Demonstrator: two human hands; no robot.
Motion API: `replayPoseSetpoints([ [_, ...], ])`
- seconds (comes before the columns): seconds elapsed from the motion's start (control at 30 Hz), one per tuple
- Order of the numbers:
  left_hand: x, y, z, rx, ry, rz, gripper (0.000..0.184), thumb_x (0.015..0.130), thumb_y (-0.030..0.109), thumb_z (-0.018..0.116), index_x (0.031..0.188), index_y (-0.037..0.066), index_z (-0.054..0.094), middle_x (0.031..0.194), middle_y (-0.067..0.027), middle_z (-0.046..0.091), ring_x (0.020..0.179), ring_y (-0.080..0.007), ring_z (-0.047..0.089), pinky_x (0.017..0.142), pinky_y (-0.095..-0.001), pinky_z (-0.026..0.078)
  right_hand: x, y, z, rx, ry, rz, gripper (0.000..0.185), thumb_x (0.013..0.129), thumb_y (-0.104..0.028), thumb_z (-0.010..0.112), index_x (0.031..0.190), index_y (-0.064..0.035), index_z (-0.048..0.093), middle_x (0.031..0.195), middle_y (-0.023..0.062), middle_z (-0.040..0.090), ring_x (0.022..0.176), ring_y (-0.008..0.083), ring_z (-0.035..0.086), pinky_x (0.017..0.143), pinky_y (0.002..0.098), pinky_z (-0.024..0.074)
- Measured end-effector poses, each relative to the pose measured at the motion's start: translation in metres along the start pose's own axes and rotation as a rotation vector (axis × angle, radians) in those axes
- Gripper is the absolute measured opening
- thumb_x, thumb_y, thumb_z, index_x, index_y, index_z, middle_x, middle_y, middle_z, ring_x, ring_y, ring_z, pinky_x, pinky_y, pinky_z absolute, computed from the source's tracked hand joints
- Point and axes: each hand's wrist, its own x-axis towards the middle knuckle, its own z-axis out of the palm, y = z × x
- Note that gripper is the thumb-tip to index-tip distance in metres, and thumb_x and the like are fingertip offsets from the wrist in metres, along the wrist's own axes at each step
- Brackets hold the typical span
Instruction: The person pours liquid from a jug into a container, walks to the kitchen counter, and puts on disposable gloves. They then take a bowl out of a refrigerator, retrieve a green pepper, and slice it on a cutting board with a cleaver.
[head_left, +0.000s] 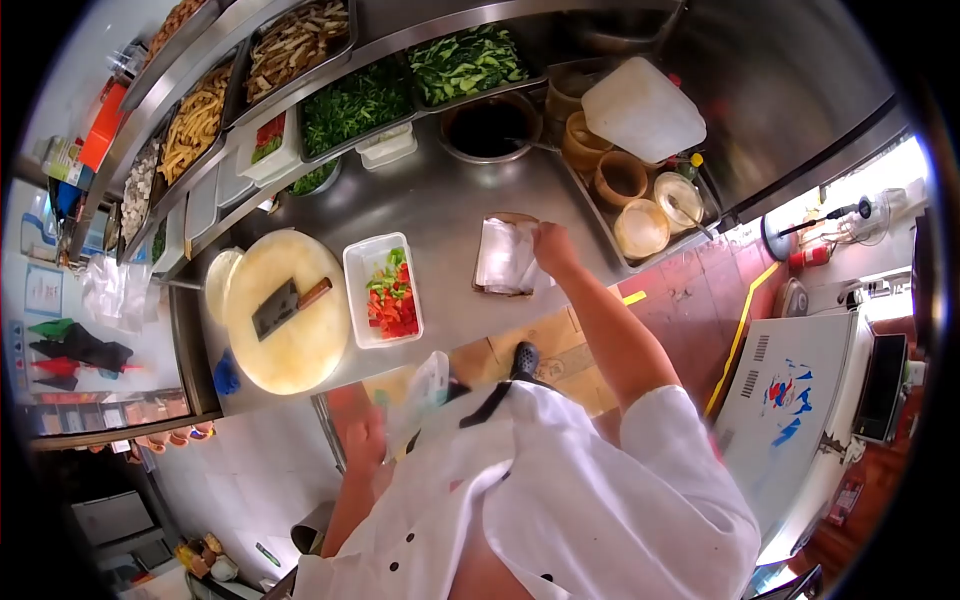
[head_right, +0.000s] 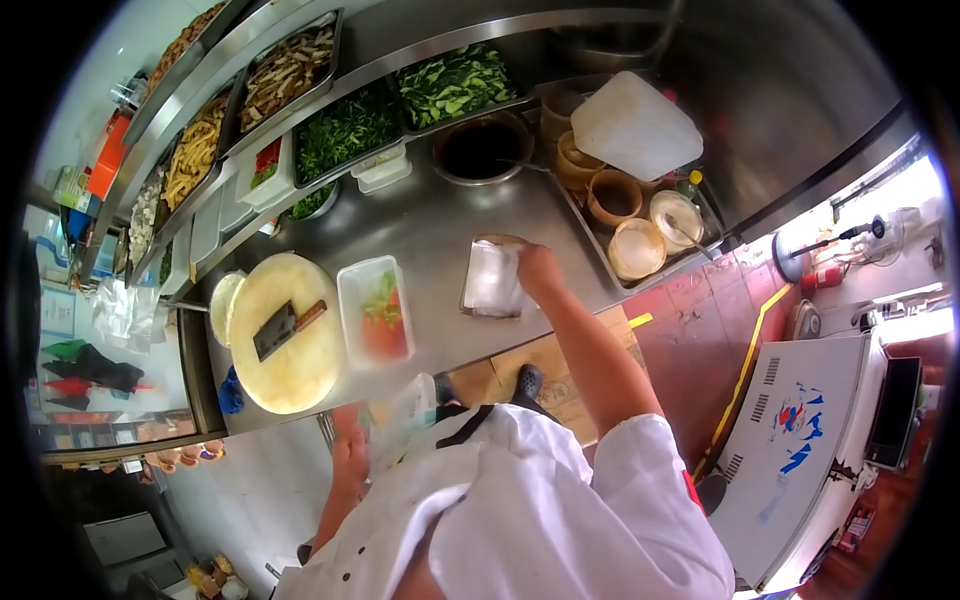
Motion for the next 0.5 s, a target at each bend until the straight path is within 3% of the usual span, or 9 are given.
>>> replayPoseSetpoints([
  [0.07, -0.004, 0.006, 0.000, 0.006, 0.011, 0.013, 0.038, 0.099, 0.031, 0.051, 0.081, -0.001, 0.063, 0.069, -0.0157, 0.060, 0.068, -0.0245, 0.059, 0.065, -0.0421, 0.044, -0.002, -0.017, -0.027, -0.046, 0.056, -0.099, 0.032, 0.093, -0.032, 0.065, 0.088, -0.0005, 0.067, 0.081, 0.0216, 0.068, 0.077, 0.0388, 0.066, 0.069, 0.0478, 0.0511],
  [0.17, -0.003, 0.008, -0.001, -0.016, 0.003, -0.043, 0.039, 0.099, 0.031, 0.051, 0.081, -0.001, 0.062, 0.068, -0.0132, 0.058, 0.067, -0.0202, 0.056, 0.064, -0.0396, 0.043, -0.007, -0.054, -0.088, 0.296, -0.180, 0.200, 0.042, 0.094, -0.042, 0.066, 0.084, -0.0018, 0.066, 0.069, 0.0092, 0.062, 0.064, 0.0230, 0.059, 0.059, 0.0389, 0.0468],
  [0.27, 0.001, 0.001, -0.003, -0.107, -0.019, -0.045, 0.040, 0.100, 0.032, 0.051, 0.081, -0.002, 0.061, 0.066, -0.0105, 0.055, 0.067, -0.0156, 0.052, 0.063, -0.0368, 0.042, -0.008, -0.048, -0.097, 0.610, -0.226, 0.336, 0.048, 0.097, -0.050, 0.062, 0.083, -0.0034, 0.064, 0.068, 0.0005, 0.053, 0.064, 0.0125, 0.050, 0.056, 0.0317, 0.0408],
  [0.37, 0.009, -0.012, -0.005, -0.163, -0.038, 0.008, 0.042, 0.100, 0.033, 0.051, 0.081, -0.003, 0.060, 0.065, -0.0094, 0.053, 0.067, -0.0129, 0.050, 0.062, -0.0356, 0.042, -0.004, -0.019, -0.086, 0.803, -0.152, 0.453, 0.050, 0.099, -0.051, 0.056, 0.088, -0.0028, 0.065, 0.073, 0.0009, 0.056, 0.069, 0.0119, 0.051, 0.059, 0.0292, 0.0406],
  [0.47, 0.018, -0.022, -0.007, -0.202, -0.019, 0.088, 0.045, 0.101, 0.035, 0.050, 0.080, -0.003, 0.060, 0.065, -0.0107, 0.054, 0.066, -0.0140, 0.051, 0.062, -0.0361, 0.042, -0.004, 0.002, -0.085, 0.744, -0.095, 0.496, 0.045, 0.101, -0.046, 0.054, 0.102, -0.0020, 0.064, 0.081, 0.0066, 0.062, 0.077, 0.0177, 0.060, 0.068, 0.0326, 0.0473],
  [0.5, 0.021, -0.023, -0.008, -0.216, -0.007, 0.117, 0.045, 0.101, 0.035, 0.050, 0.080, -0.003, 0.061, 0.065, -0.0115, 0.055, 0.065, -0.0149, 0.052, 0.062, -0.0365, 0.042, 0.006, 0.028, -0.074, 0.415, -0.101, 0.380, 0.044, 0.100, -0.044, 0.054, 0.109, -0.0021, 0.063, 0.087, 0.0102, 0.064, 0.083, 0.0223, 0.062, 0.073, 0.0347, 0.0488],
])
